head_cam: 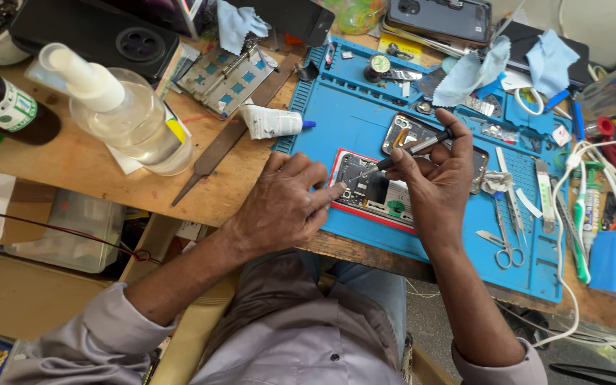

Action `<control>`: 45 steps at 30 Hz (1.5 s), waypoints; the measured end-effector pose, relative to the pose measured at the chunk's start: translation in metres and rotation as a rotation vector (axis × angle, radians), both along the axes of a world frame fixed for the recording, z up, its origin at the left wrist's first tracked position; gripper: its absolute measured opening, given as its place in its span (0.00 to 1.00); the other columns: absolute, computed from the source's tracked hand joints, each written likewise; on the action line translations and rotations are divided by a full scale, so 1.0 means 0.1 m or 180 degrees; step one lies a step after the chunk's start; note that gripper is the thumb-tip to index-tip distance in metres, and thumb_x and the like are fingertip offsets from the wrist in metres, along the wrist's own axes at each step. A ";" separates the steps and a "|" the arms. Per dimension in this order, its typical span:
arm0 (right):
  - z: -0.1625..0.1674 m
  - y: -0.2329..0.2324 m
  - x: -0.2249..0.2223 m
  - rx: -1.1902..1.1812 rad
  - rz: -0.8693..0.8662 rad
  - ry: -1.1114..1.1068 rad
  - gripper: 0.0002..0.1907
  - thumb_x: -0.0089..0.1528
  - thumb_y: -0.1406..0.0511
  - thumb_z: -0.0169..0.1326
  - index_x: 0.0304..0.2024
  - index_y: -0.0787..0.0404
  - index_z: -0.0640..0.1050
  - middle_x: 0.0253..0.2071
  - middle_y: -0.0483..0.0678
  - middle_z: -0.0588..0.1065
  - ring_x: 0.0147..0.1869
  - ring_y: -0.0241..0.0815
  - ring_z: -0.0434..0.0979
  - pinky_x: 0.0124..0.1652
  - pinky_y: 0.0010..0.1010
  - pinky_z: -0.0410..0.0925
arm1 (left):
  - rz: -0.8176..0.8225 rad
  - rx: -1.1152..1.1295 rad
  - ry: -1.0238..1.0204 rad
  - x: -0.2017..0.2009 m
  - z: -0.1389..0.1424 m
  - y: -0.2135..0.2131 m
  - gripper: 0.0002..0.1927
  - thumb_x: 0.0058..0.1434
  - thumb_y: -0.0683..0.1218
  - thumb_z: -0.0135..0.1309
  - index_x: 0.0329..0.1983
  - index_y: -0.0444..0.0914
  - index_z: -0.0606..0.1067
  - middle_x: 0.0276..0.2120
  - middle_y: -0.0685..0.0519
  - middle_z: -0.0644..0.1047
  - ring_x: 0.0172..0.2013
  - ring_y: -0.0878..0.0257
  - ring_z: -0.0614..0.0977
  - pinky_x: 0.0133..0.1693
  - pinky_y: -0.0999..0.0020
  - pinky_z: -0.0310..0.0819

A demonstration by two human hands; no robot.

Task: The person reassembles a smartphone by connecting internal ribbon cables, placing the back cover, and securing it. They then insert a SIM card and connect a charging cable to test the device.

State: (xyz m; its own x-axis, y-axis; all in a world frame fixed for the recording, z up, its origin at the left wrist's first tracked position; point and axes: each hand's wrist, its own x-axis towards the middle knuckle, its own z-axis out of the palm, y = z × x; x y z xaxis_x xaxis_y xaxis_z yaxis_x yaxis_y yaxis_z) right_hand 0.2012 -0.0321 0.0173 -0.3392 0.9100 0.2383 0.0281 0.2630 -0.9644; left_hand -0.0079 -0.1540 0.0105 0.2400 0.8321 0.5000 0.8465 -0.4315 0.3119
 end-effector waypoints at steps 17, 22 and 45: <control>-0.08 -0.05 -0.16 0.0062 -0.0059 -0.0247 0.34 0.67 0.73 0.59 0.71 0.64 0.58 0.44 0.53 0.81 0.45 0.39 0.85 0.40 0.27 0.81 | 0.0022 -0.0018 -0.0263 -0.12 -0.08 0.01 0.16 0.58 0.47 0.57 0.49 0.38 0.83 0.33 0.53 0.78 0.37 0.57 0.74 0.42 0.56 0.64; -0.13 -0.03 -0.13 0.0080 -0.0074 -0.0231 0.36 0.67 0.73 0.60 0.72 0.64 0.57 0.44 0.54 0.80 0.45 0.39 0.85 0.41 0.27 0.81 | 0.0192 -0.0041 -0.0496 -0.13 -0.06 0.03 0.16 0.59 0.46 0.56 0.48 0.38 0.83 0.33 0.53 0.78 0.38 0.57 0.75 0.44 0.56 0.66; 0.38 -0.28 -0.39 0.1864 0.0503 -0.1212 0.25 0.61 0.73 0.68 0.59 0.63 0.74 0.42 0.51 0.81 0.43 0.35 0.84 0.41 0.29 0.77 | 0.0220 -0.0764 -0.0362 -0.11 -0.17 0.10 0.44 0.61 0.58 0.60 0.74 0.39 0.56 0.63 0.34 0.67 0.65 0.40 0.62 0.61 0.44 0.54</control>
State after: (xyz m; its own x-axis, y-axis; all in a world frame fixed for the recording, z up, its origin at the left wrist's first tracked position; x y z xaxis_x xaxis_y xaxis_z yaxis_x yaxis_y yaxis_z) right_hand 0.1622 -0.0603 0.0554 -0.6133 0.6020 0.5114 0.2533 0.7632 -0.5945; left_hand -0.0193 -0.1440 -0.0066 0.1321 0.9425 0.3069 0.8249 -0.2762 0.4931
